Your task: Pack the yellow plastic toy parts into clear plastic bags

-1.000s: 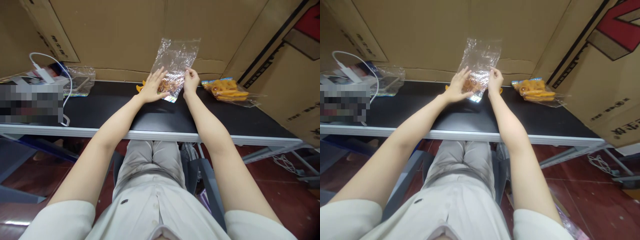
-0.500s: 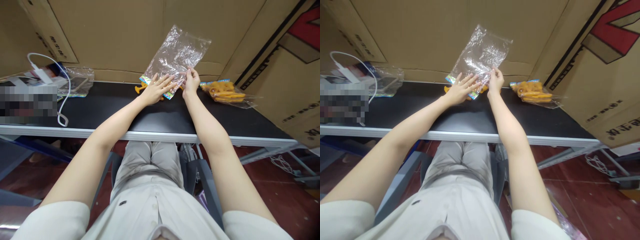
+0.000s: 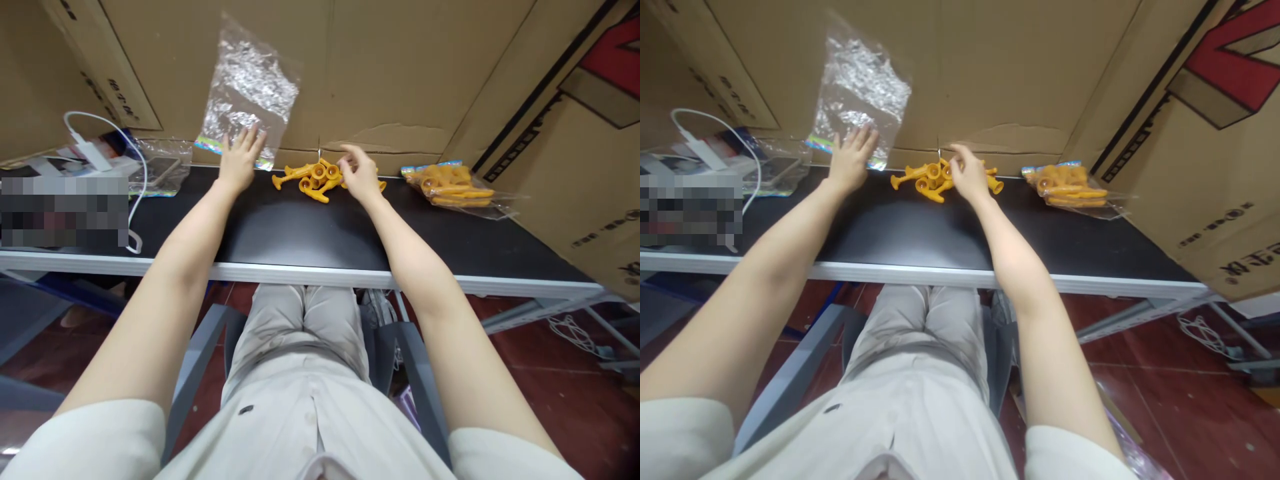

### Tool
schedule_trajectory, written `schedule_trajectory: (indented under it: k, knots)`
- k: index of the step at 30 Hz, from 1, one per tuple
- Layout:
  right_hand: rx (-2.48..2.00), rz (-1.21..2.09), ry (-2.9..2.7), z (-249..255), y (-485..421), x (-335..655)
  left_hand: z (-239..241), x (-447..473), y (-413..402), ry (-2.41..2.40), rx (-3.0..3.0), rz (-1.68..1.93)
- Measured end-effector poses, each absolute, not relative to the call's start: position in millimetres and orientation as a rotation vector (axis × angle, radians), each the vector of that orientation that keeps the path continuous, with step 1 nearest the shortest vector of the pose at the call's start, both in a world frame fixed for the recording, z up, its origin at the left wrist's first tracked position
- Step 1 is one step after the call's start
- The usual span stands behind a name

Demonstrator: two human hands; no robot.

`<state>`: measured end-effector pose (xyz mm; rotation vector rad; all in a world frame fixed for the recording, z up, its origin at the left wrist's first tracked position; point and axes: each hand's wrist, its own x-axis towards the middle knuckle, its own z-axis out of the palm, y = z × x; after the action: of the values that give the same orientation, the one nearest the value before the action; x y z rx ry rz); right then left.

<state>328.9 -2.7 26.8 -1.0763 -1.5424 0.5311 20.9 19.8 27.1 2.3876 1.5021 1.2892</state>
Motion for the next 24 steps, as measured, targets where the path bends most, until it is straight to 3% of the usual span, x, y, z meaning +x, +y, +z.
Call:
schedule_trajectory:
  k: [8, 24]
  knots:
    - [-0.995, 0.107, -2.381, 0, -9, 299, 25, -68, -25, 2.208, 2.239, 0.636]
    - [-1.172, 0.148, -2.409, 1, -11, 302, 19, -129, -36, 2.441, 2.045, 0.22]
